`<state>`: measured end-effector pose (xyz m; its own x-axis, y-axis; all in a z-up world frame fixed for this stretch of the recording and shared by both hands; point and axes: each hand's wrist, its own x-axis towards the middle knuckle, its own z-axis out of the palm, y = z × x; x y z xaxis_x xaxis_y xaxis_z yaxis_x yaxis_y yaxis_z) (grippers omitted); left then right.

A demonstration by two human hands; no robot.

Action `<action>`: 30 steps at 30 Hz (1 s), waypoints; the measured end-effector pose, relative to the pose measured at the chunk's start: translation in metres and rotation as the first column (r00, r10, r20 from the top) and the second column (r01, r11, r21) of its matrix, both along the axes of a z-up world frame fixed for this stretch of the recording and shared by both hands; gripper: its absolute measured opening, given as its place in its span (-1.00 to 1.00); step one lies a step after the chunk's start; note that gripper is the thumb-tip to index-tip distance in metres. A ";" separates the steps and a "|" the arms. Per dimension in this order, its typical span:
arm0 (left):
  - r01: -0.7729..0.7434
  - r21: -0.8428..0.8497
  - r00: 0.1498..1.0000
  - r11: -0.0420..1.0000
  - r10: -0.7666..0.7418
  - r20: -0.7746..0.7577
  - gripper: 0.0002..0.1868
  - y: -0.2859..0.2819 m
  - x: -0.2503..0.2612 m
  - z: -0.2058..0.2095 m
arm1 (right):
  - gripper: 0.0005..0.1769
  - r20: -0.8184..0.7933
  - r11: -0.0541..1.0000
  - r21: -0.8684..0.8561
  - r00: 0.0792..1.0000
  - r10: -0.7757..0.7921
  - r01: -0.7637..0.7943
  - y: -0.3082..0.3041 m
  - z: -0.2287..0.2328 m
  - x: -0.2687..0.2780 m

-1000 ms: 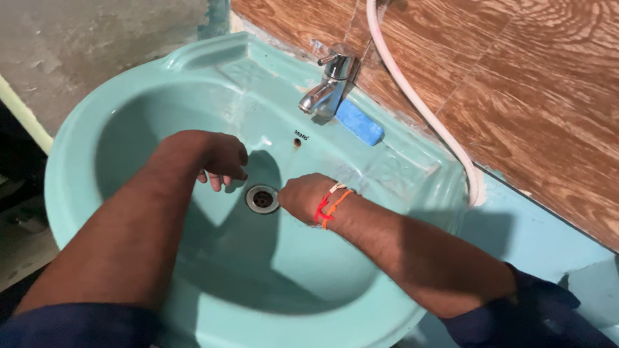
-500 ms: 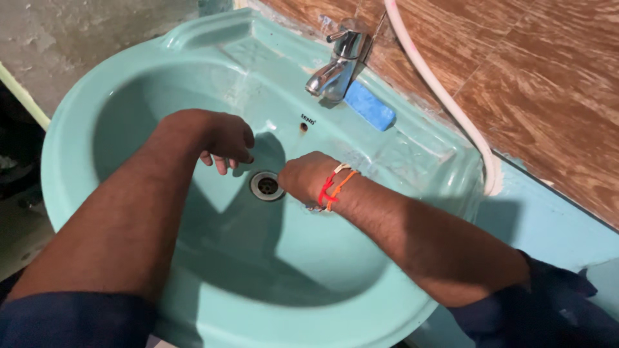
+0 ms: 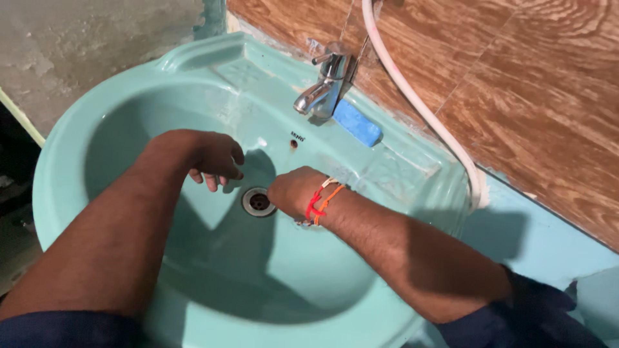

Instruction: The person washes a small patterned cloth in a light blue sink. They wet the cloth, rub it with their hands, rinse it under running water, and wring it out repeatedly.

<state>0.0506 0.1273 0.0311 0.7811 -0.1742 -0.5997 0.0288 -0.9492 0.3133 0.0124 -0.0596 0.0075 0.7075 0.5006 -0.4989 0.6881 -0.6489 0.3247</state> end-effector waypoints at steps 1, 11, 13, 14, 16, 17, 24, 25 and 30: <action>-0.002 -0.003 1.000 1.000 0.002 -0.001 -0.33 0.000 0.001 -0.001 | -0.79 -0.007 1.000 -0.001 1.000 -0.010 0.010 0.001 -0.001 0.000; 0.004 -0.018 1.000 1.000 -0.004 0.010 -0.40 0.004 0.004 -0.009 | -0.76 -0.030 1.000 -0.001 1.000 0.006 -0.006 0.000 -0.001 -0.001; 0.006 -0.031 1.000 0.999 -0.005 0.016 -0.42 0.006 0.004 -0.010 | -0.77 -0.061 1.000 -0.007 0.998 -0.031 0.030 0.001 -0.001 -0.002; -0.004 -0.037 1.000 0.999 0.005 0.013 -0.41 0.007 0.004 -0.011 | -0.78 -0.073 0.999 -0.010 0.996 -0.047 0.047 0.002 -0.001 -0.002; 0.001 -0.029 1.000 1.000 -0.001 0.002 -0.40 0.005 0.004 -0.014 | -0.77 -0.030 1.000 0.006 1.000 -0.010 0.011 -0.001 -0.002 -0.003; 0.015 -0.011 1.000 1.000 -0.015 -0.003 -0.41 0.004 0.004 -0.015 | -0.76 -0.009 1.000 0.014 1.000 0.005 -0.005 -0.003 -0.002 -0.003; 0.009 0.007 1.000 1.000 -0.009 0.002 -0.33 0.002 0.002 -0.017 | -0.89 0.529 0.859 0.451 0.848 -0.037 -0.244 -0.018 0.030 0.009; 0.020 0.015 1.000 1.000 -0.020 -0.001 -0.34 0.001 0.003 -0.017 | -0.91 0.577 0.837 0.463 0.816 -0.034 -0.292 -0.019 0.031 0.006; 0.045 0.023 0.999 0.999 -0.044 -0.015 -0.32 0.000 0.005 -0.021 | -0.88 0.449 0.828 0.538 0.885 -0.125 -0.156 -0.044 0.039 0.000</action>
